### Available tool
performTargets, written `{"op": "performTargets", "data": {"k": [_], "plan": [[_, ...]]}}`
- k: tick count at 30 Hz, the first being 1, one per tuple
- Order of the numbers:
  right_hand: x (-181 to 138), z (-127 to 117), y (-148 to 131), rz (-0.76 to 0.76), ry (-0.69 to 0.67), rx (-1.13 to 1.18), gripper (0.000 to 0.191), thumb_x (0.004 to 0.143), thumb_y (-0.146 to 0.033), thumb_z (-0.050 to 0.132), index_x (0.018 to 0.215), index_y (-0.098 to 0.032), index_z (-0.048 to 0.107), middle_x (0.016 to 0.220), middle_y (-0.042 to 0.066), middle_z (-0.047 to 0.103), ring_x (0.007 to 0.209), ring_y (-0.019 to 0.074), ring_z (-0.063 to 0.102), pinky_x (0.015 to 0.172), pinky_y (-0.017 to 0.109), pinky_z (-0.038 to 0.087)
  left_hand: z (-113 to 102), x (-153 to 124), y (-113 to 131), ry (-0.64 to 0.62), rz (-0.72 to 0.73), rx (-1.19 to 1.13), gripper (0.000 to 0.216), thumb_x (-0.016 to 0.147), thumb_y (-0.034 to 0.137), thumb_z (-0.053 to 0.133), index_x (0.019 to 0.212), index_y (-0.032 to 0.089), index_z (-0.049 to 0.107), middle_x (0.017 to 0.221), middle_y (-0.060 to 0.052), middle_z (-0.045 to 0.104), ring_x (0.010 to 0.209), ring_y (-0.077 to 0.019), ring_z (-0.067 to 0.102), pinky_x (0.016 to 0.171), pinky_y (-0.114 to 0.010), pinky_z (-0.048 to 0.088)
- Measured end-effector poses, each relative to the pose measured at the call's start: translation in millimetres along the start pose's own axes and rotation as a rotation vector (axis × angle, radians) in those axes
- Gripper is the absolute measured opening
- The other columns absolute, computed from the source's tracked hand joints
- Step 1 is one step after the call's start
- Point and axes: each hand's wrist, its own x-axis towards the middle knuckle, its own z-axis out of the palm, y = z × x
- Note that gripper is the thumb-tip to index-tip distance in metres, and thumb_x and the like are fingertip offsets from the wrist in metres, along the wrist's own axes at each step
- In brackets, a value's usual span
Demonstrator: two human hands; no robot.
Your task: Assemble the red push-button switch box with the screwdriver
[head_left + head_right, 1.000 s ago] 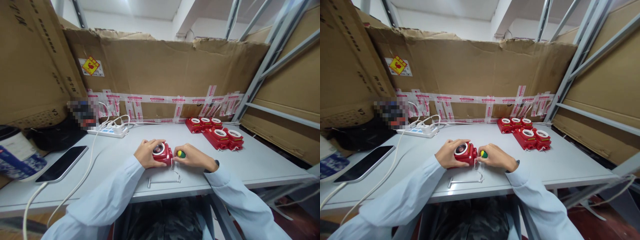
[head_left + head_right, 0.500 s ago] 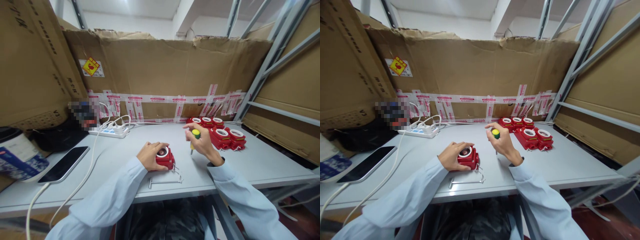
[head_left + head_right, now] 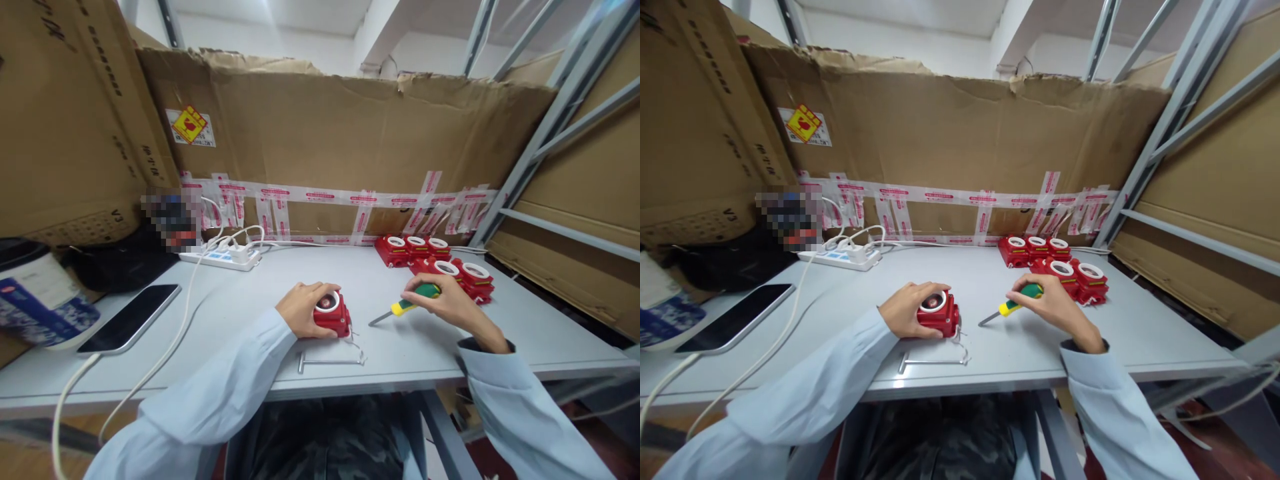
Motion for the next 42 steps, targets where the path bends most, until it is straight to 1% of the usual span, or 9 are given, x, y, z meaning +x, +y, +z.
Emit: {"op": "performTargets", "data": {"k": [2, 4, 6, 9, 11, 14, 21, 33, 42], "plan": [[-6, -9, 7, 0.050, -0.226, -0.047, 0.041, 0.069, -0.051, 0.065, 0.090, -0.016, 0.068, 0.082, 0.006, 0.068, 0.076, 0.0196, 0.060, 0.069, 0.029, 0.045, 0, 0, 0, -0.014, -0.007, -0.005, 0.079, 0.059, 0.056, 0.071, 0.124, 0.024, 0.041, 0.111, -0.006, 0.061, 0.099, -0.0253, 0.060, 0.085, -0.037, 0.041], [-15, -10, 11, 0.079, -0.416, -0.073, 0.045, 0.072, -0.053, 0.061, 0.099, -0.018, 0.068, 0.085, 0.006, 0.069, 0.076, 0.0204, 0.061, 0.069, 0.030, 0.045, -1, 0, 0, -0.022, -0.014, -0.010, 0.079, 0.059, 0.057, 0.071, 0.125, 0.024, 0.041, 0.112, -0.006, 0.061, 0.100, -0.0253, 0.060, 0.086, -0.037, 0.040], [-24, -4, 11, 0.059, -0.482, -0.067, 0.043, 0.078, -0.052, 0.054, 0.102, -0.019, 0.067, 0.091, 0.006, 0.069, 0.080, 0.0209, 0.061, 0.071, 0.031, 0.045, -2, 0, 0, -0.029, -0.018, -0.015, 0.079, 0.060, 0.057, 0.071, 0.125, 0.024, 0.040, 0.112, -0.006, 0.060, 0.100, -0.0254, 0.060, 0.087, -0.037, 0.040], [-38, 10, 9, -0.007, -0.362, -0.009, 0.038, 0.084, -0.048, 0.048, 0.104, -0.019, 0.065, 0.104, 0.006, 0.067, 0.093, 0.0223, 0.059, 0.083, 0.031, 0.042, -3, 0, 1, -0.045, -0.020, -0.020, 0.079, 0.060, 0.056, 0.071, 0.125, 0.024, 0.040, 0.112, -0.006, 0.060, 0.100, -0.0257, 0.059, 0.087, -0.037, 0.040], [-44, 18, 7, -0.020, -0.315, 0.049, 0.036, 0.085, -0.046, 0.048, 0.104, -0.019, 0.064, 0.106, 0.006, 0.066, 0.097, 0.0222, 0.058, 0.086, 0.031, 0.041, -4, 0, 2, -0.047, -0.023, -0.020, 0.078, 0.060, 0.054, 0.071, 0.125, 0.024, 0.041, 0.112, -0.006, 0.060, 0.101, -0.0258, 0.059, 0.087, -0.037, 0.040], [-46, 25, 6, -0.026, -0.317, 0.079, 0.034, 0.085, -0.044, 0.049, 0.104, -0.020, 0.064, 0.104, 0.005, 0.067, 0.095, 0.0207, 0.059, 0.085, 0.029, 0.041, -3, -1, 2, -0.046, -0.027, -0.020, 0.078, 0.060, 0.054, 0.071, 0.125, 0.024, 0.040, 0.113, -0.006, 0.060, 0.102, -0.0263, 0.059, 0.088, -0.038, 0.040], [-42, 27, 4, -0.027, -0.325, -0.008, 0.032, 0.085, -0.045, 0.049, 0.103, -0.022, 0.064, 0.100, 0.003, 0.068, 0.089, 0.0190, 0.060, 0.078, 0.027, 0.042, -1, -1, 1, -0.049, -0.024, -0.017, 0.079, 0.060, 0.055, 0.071, 0.126, 0.024, 0.039, 0.115, -0.007, 0.059, 0.103, -0.0268, 0.058, 0.088, -0.040, 0.039], [-40, 28, 1, -0.046, -0.331, 0.025, 0.034, 0.084, -0.044, 0.049, 0.103, -0.021, 0.066, 0.101, 0.004, 0.068, 0.090, 0.0197, 0.060, 0.080, 0.028, 0.043, -2, -1, 1, -0.048, -0.029, -0.010, 0.078, 0.060, 0.055, 0.071, 0.125, 0.023, 0.041, 0.112, -0.006, 0.060, 0.100, -0.0267, 0.059, 0.086, -0.039, 0.040], [-40, 29, 3, -0.040, -0.342, 0.013, 0.033, 0.085, -0.044, 0.049, 0.102, -0.021, 0.065, 0.100, 0.003, 0.068, 0.088, 0.0185, 0.060, 0.077, 0.026, 0.042, -3, 0, 2, -0.066, -0.042, -0.008, 0.079, 0.061, 0.055, 0.071, 0.126, 0.023, 0.040, 0.114, -0.007, 0.059, 0.101, -0.0271, 0.059, 0.088, -0.041, 0.040]]}}
